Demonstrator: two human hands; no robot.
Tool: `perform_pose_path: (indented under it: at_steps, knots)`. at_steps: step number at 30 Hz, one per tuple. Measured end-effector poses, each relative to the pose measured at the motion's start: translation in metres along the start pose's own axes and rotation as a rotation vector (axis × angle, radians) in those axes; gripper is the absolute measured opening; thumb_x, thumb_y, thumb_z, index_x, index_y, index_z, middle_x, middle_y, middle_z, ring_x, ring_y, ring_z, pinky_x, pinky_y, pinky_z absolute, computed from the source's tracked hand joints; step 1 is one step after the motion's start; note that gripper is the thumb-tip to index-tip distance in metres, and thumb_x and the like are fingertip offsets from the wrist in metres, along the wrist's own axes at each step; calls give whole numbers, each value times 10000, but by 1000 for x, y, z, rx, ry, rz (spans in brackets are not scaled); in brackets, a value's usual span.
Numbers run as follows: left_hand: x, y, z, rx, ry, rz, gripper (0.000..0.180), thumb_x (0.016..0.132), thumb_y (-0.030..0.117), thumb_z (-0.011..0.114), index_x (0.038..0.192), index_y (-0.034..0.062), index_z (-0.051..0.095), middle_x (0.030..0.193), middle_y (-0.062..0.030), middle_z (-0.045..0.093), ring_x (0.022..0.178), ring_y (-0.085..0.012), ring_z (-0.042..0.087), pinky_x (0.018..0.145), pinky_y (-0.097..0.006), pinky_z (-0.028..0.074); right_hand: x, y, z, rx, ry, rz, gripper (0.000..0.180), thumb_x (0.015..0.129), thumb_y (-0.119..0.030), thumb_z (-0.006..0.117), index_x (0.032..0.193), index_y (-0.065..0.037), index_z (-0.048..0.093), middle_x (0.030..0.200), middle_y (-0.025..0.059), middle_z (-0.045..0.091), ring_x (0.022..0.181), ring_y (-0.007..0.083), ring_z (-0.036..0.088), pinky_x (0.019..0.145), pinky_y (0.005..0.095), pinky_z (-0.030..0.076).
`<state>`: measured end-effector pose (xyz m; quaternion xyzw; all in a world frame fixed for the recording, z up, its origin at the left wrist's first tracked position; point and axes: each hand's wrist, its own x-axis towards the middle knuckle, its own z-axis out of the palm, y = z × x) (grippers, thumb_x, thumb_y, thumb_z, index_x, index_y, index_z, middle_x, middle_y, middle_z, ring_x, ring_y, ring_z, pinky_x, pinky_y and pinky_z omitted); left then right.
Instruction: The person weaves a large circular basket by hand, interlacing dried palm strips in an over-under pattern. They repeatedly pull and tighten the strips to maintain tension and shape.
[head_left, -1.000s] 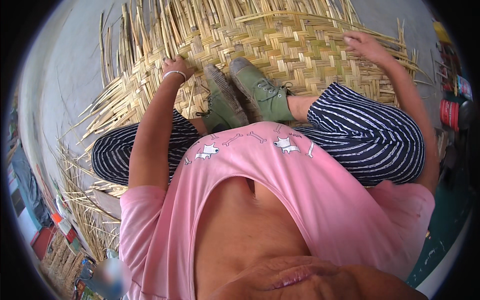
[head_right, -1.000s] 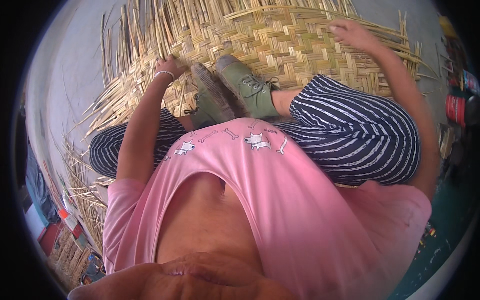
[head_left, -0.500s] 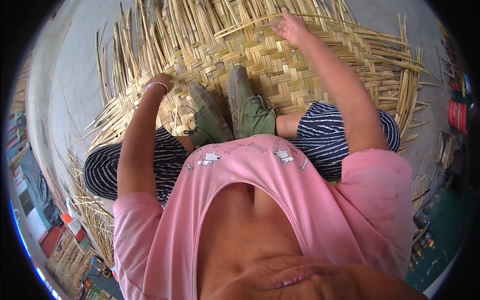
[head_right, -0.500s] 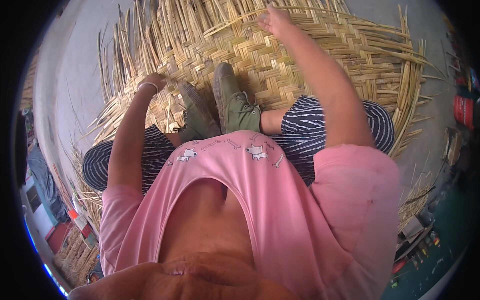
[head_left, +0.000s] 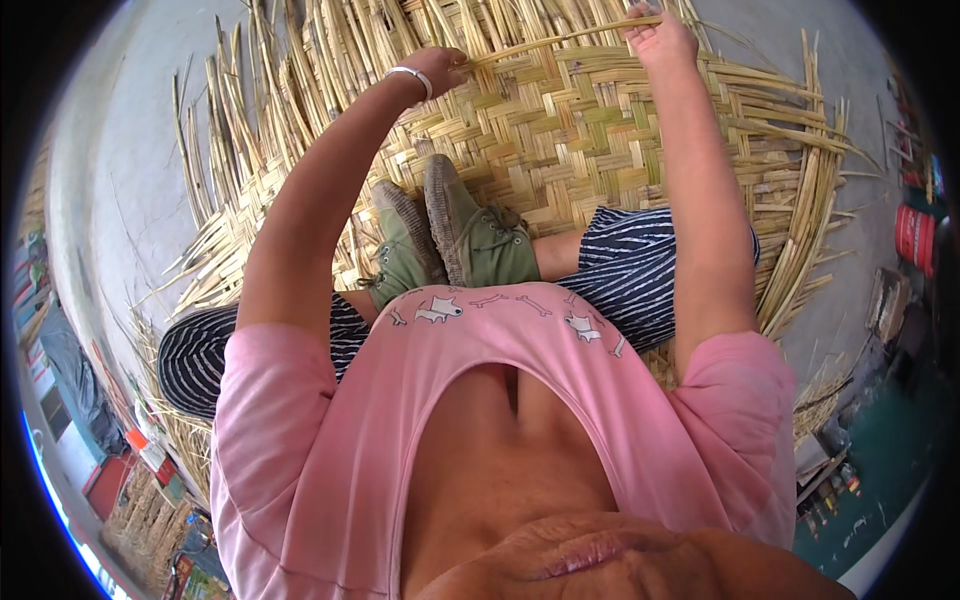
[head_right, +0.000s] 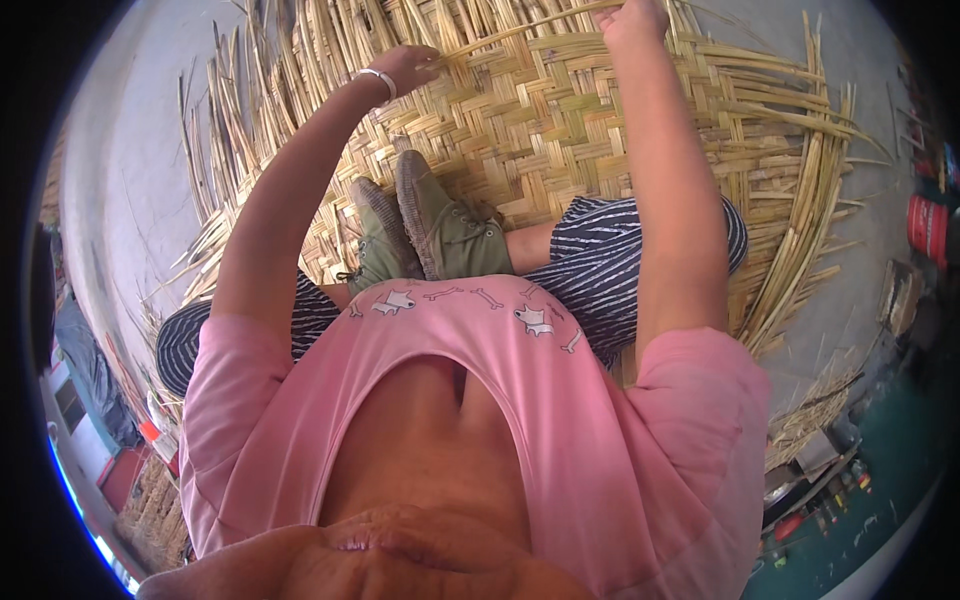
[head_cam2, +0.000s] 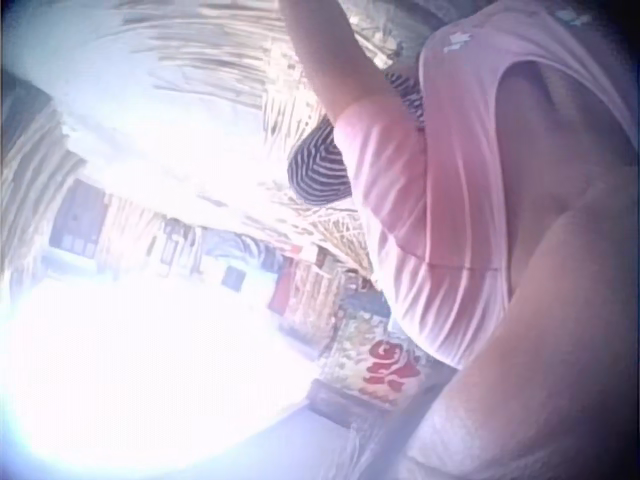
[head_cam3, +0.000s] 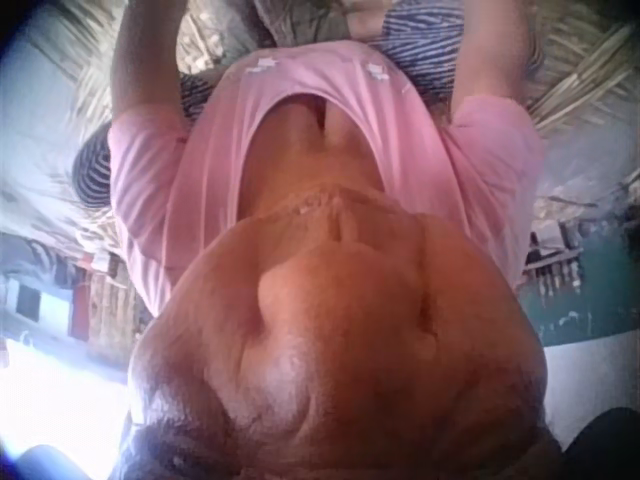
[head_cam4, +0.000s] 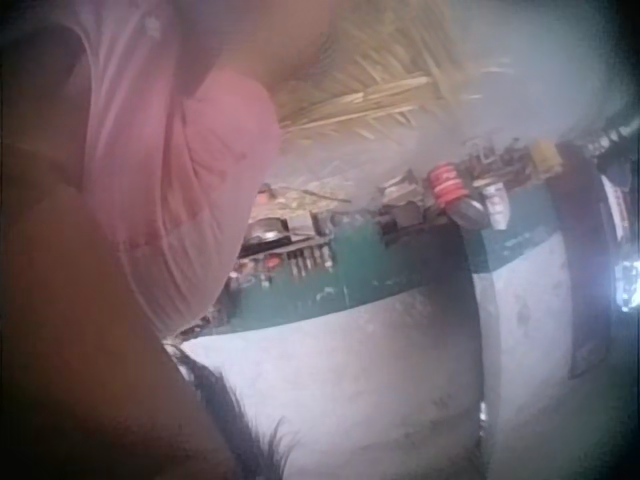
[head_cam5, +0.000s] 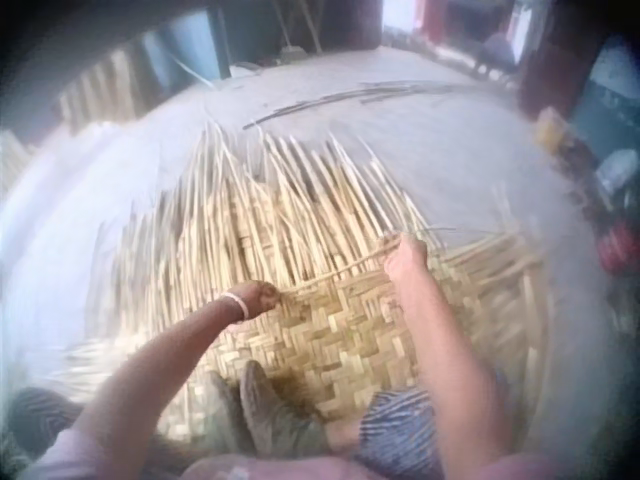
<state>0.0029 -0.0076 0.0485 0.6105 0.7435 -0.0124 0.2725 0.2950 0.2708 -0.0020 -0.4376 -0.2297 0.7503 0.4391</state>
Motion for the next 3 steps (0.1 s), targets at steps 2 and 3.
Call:
perform_pose_path:
  at_steps: [2,3]
  knots:
    - [8,-5,-9,-71,-106,-23,582,961,434,683,1448,129,590,1285,-133,717,1168,-278,692,1054,-398,517,6,-5,20,-101,30,-143,54,948,-145,584,922,-122,625,747,23,611,681,176,627,545,328,489]
    - [9,-2,-12,-59,-138,-69,618,958,451,684,1484,151,559,1307,-131,707,1173,-278,691,1068,-396,511,5,-3,17,-103,39,-140,54,948,-145,584,922,-122,625,747,23,611,681,176,627,545,328,489]
